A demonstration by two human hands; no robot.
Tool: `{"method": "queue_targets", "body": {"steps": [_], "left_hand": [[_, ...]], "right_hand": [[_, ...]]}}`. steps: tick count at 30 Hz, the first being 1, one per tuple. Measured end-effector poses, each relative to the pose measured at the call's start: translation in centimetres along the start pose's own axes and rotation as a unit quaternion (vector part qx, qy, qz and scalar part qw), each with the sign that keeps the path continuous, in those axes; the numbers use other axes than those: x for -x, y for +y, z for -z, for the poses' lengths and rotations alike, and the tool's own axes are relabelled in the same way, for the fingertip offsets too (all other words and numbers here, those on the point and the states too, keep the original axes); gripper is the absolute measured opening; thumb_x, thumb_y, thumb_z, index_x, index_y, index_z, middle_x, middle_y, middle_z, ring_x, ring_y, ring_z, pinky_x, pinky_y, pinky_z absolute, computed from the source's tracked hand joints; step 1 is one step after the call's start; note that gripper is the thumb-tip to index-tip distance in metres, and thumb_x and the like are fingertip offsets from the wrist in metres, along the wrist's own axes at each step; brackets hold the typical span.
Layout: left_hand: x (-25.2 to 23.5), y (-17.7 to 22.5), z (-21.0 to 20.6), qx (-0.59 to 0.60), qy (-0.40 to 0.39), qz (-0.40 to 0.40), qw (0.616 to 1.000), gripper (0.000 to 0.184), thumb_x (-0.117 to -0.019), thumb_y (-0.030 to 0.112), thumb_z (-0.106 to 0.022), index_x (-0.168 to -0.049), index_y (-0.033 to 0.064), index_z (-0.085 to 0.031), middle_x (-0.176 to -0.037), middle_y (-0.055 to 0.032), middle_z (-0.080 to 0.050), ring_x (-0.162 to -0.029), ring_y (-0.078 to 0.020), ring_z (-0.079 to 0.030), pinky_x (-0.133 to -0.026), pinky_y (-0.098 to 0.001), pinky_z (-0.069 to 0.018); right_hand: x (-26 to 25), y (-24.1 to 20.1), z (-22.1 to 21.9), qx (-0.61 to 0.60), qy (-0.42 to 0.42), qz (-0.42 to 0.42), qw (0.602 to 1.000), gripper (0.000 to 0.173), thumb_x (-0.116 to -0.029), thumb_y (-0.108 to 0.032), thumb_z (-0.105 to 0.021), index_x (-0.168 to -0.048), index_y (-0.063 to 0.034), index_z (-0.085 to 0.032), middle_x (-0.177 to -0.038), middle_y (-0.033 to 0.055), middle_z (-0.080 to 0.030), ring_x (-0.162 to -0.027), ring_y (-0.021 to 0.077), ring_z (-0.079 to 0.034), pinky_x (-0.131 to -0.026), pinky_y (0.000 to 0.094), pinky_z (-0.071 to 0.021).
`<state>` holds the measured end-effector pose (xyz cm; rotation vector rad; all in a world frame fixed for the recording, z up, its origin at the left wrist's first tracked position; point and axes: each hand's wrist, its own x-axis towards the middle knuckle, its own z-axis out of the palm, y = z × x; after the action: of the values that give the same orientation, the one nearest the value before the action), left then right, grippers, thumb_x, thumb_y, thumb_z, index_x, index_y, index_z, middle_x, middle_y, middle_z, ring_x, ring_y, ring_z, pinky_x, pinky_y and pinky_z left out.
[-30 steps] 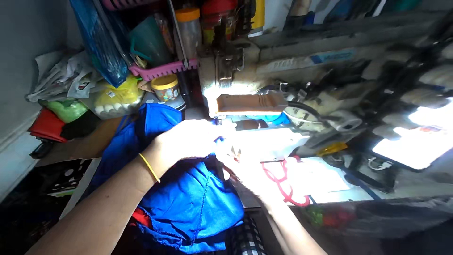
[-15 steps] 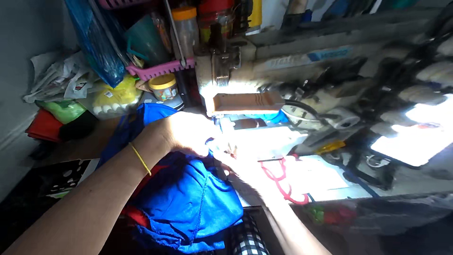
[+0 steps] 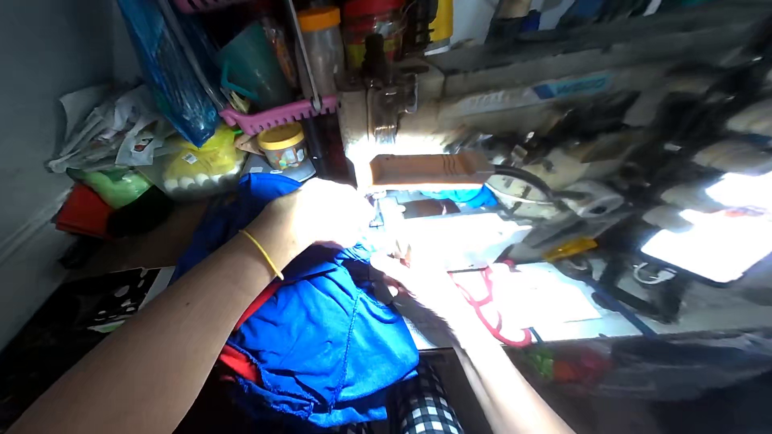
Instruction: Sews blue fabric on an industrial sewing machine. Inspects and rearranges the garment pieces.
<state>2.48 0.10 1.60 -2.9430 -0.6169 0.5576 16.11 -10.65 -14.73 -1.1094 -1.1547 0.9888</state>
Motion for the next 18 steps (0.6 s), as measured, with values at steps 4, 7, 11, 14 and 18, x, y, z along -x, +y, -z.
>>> {"method": "queue_targets", "body": {"steps": [4, 7, 11, 14, 18], "left_hand": [[0.3, -0.4, 0.3, 0.054, 0.007, -0.018, 0.998, 0.02, -0.0932, 0.022, -0.069, -0.109, 0.0103, -0.073, -0.096, -0.0106, -0.07, -0.09, -0.0296, -0.067, -0.075, -0.0536, -0.0516], [0.7, -0.1, 0.0, 0.119, -0.002, -0.071, 0.99, 0.018, -0.0926, 0.021, -0.07, -0.103, 0.0055, -0.068, -0.084, -0.0088, -0.063, -0.077, -0.0239, -0.061, -0.068, -0.0459, -0.0485], [0.3, -0.5, -1.4, 0.135, -0.018, -0.015, 0.991, 0.026, -0.0942, 0.024, -0.072, -0.113, 0.0067, -0.066, -0.086, -0.0105, -0.064, -0.079, -0.0267, -0.062, -0.071, -0.0501, -0.0499], [-0.2, -2.1, -3.5, 0.185, 0.039, -0.016, 0.982, 0.028, -0.0934, 0.031, -0.073, -0.107, 0.0072, -0.069, -0.086, -0.0091, -0.066, -0.078, -0.0237, -0.063, -0.072, -0.0472, -0.0508], [-0.4, -2.5, -6.2, 0.271, 0.227, 0.016, 0.935, 0.028, -0.0969, 0.031, -0.069, -0.093, 0.0038, -0.074, -0.094, -0.0117, -0.067, -0.094, -0.0234, -0.064, -0.085, -0.0426, -0.0511]], "right_hand": [[0.2, -0.2, 0.0, -0.006, 0.006, 0.0, 1.0, 0.018, -0.0936, -0.024, -0.068, -0.105, -0.0106, -0.063, -0.062, -0.0028, -0.058, -0.047, 0.0023, -0.052, -0.045, 0.0161, -0.0453], [0.3, 0.0, 0.3, 0.012, 0.013, 0.017, 1.0, 0.021, -0.0939, -0.024, -0.068, -0.109, -0.01, -0.063, -0.065, -0.0026, -0.059, -0.048, 0.0026, -0.052, -0.046, 0.0165, -0.0454], [0.4, 0.1, 0.2, 0.065, 0.038, 0.026, 0.997, 0.02, -0.0966, -0.024, -0.066, -0.109, -0.008, -0.065, -0.066, -0.002, -0.061, -0.05, 0.004, -0.054, -0.048, 0.0193, -0.0478], [0.5, 0.4, -0.2, 0.088, 0.068, 0.027, 0.993, 0.024, -0.0988, -0.02, -0.065, -0.118, -0.0049, -0.065, -0.071, -0.0001, -0.064, -0.051, 0.0045, -0.056, -0.048, 0.0202, -0.0503], [1.3, 0.2, -1.0, 0.128, 0.083, 0.028, 0.988, 0.028, -0.1049, -0.021, -0.054, -0.128, -0.0125, -0.066, -0.065, -0.001, -0.062, -0.048, 0.0049, -0.056, -0.047, 0.0212, -0.0505]]}}
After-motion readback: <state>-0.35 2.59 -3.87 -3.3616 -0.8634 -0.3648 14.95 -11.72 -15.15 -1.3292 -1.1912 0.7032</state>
